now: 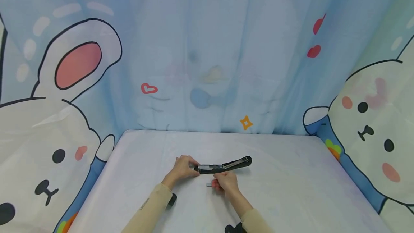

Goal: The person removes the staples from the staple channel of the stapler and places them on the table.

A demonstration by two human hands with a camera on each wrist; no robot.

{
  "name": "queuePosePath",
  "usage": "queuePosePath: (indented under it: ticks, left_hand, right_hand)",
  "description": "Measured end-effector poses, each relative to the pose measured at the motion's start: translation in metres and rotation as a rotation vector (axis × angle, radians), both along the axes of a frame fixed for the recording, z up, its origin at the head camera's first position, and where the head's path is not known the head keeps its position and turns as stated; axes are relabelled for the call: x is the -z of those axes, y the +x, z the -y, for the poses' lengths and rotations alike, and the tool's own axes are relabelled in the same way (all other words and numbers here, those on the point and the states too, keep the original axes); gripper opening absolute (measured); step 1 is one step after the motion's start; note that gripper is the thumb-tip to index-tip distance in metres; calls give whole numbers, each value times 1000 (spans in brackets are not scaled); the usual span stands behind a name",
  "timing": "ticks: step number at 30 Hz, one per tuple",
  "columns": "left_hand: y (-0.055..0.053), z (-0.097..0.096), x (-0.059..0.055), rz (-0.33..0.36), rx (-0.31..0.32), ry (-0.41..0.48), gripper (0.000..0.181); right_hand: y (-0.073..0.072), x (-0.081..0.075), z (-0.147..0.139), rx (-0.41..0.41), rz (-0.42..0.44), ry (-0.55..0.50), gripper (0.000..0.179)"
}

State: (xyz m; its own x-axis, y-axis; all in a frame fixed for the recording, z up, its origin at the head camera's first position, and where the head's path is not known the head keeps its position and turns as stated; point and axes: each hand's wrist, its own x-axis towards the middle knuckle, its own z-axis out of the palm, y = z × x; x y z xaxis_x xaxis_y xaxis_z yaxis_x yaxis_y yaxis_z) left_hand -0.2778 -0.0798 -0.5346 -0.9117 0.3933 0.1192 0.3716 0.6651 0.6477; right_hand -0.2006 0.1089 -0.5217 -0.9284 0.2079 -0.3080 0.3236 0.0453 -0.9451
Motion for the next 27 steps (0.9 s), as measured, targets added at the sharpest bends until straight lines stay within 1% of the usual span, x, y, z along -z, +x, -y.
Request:
queuePosePath:
  ticks: [3, 6, 12, 21, 27]
  left_hand:
    - [-1, -1, -1, 3, -7, 5, 29]
    - [-1, -1, -1, -4, -5, 11, 29]
    - [-2, -1, 1, -12, 0, 11, 29]
    - [-1, -1, -1, -1, -1, 20, 28]
    - [-1, 0, 0, 3, 2, 27, 28]
  right_hand:
    - [-8, -8, -1, 0, -25, -24, 9]
    - [-15, -15, 0, 8, -31, -33, 10]
    - [-23, -21, 2, 3, -35, -50, 13]
    - [-33, -19, 5, 31, -11, -70, 19]
    - [-35, -12, 6, 24, -2, -82, 24]
